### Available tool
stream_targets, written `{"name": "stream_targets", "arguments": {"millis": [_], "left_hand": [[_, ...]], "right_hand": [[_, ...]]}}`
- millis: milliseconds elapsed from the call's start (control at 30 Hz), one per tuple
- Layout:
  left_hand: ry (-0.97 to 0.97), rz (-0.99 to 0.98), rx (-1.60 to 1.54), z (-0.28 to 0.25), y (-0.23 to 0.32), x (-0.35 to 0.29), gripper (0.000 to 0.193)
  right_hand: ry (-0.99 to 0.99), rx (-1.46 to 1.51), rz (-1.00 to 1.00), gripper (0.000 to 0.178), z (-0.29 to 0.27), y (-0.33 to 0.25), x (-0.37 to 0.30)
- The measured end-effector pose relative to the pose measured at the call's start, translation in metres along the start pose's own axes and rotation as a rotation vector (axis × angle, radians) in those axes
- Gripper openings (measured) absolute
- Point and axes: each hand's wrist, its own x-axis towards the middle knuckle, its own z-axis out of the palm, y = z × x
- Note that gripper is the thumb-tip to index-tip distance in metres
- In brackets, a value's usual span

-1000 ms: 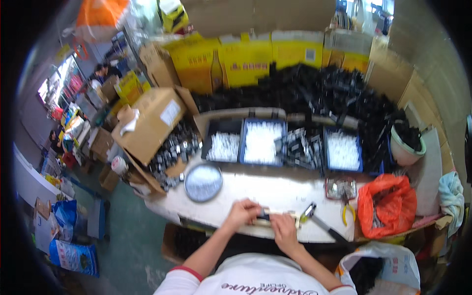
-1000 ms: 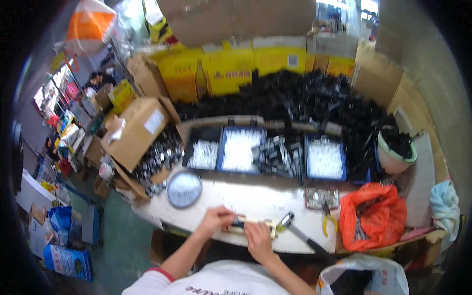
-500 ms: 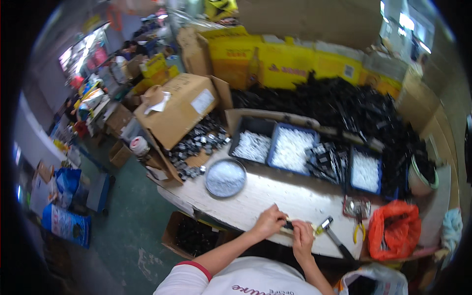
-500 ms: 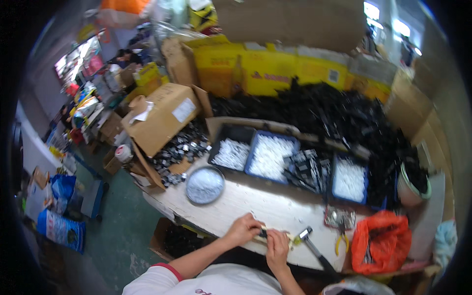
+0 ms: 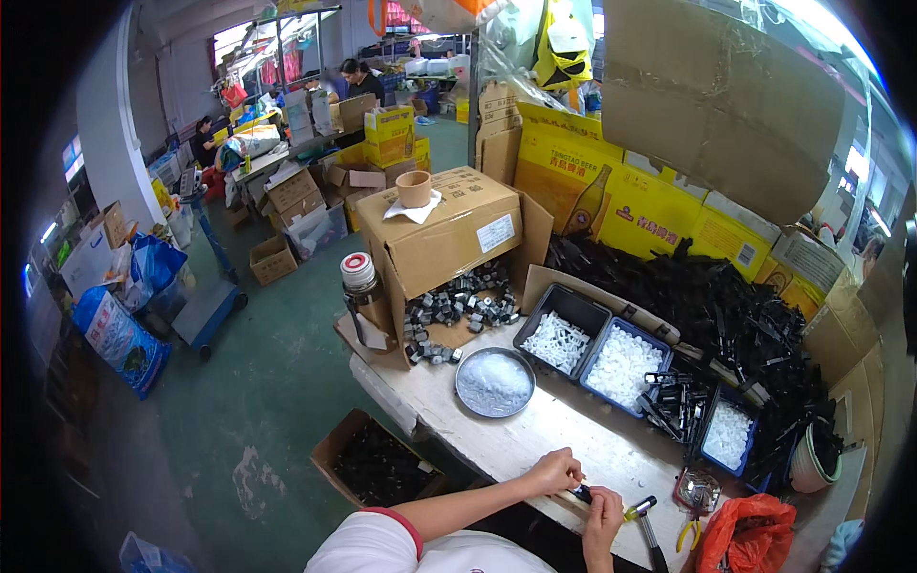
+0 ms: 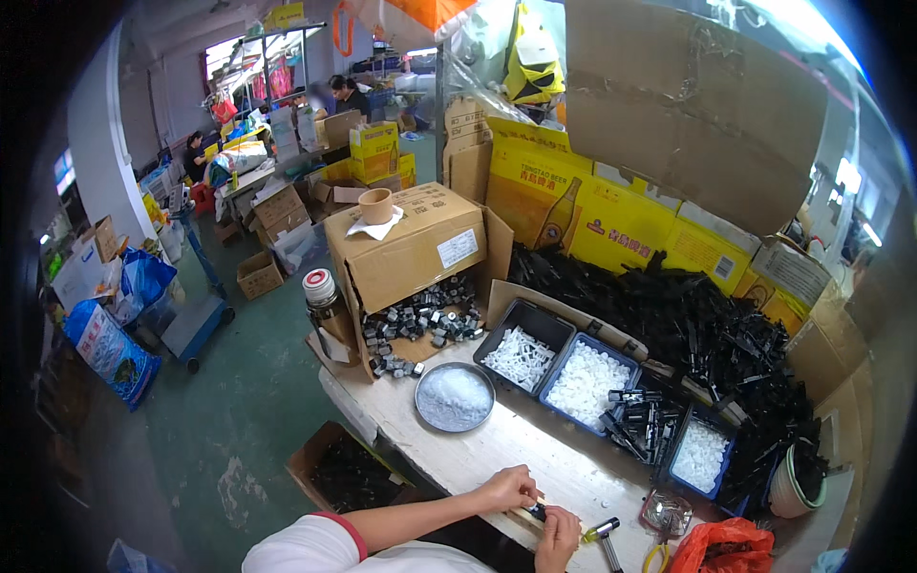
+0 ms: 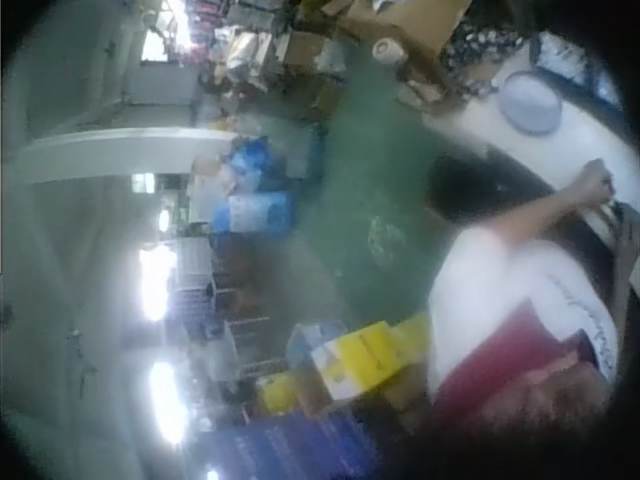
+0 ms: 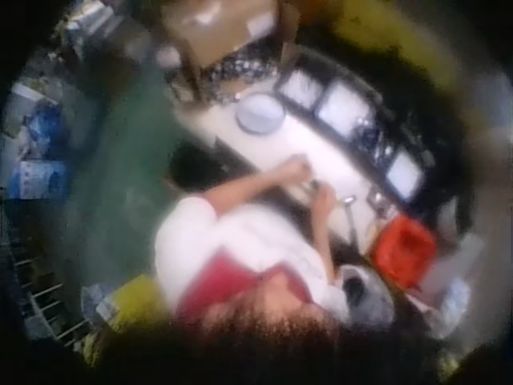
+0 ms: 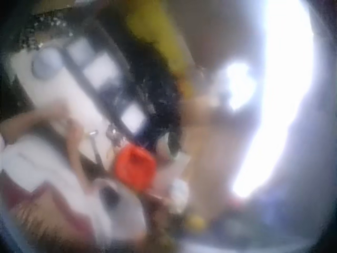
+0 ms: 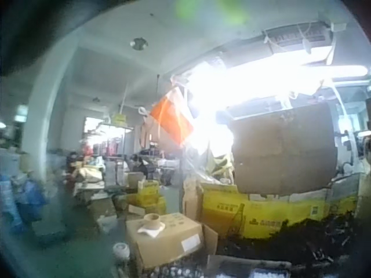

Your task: The person assembles small lock mechanisms at a cluttered workbench. They repeatedly pick up black lock bodies, insert white cylindrical pins, and use a hammer and pliers to secure components. Finished units are placed into trays filled with white packing material.

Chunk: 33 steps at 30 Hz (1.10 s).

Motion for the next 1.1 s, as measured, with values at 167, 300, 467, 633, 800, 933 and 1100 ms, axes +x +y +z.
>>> {"name": "stream_targets", "arguments": {"millis": [167, 300, 467, 633, 800, 933, 1100], "left_hand": [[-0.047, -0.075, -0.086, -0.013, 0.013, -0.002, 0.012], [-0.009, 0.078, 0.418, -0.009, 0.028, -0.005, 0.011], [-0.034, 0.118, 0.552, -0.027, 0.058, 0.049, 0.017], [0.287, 0.197, 0.736, -0.044, 0.072, 0.147, 0.019], [0.219, 0.099, 0.939, -0.051, 0.059, 0.197, 0.036], [0.172, 0.172, 0.892, -0.05, 0.052, 0.2, 0.025], [0.102, 0.244, 0.851, -0.056, 0.054, 0.189, 0.011]], "right_hand": [[0.183, 0.006, 0.027, 0.009, -0.034, 0.021, 0.016], [0.23, -0.212, 0.133, 0.01, -0.086, 0.06, 0.036], [0.104, -0.718, 0.194, 0.012, -0.128, 0.08, 0.035], [0.064, -0.848, 0.175, 0.011, -0.132, 0.077, 0.041], [0.146, -0.726, 0.191, 0.012, -0.139, 0.089, 0.048], [0.089, -0.76, 0.269, 0.012, -0.146, 0.095, 0.044], [0.093, -0.827, 0.211, 0.012, -0.139, 0.092, 0.06]]}}
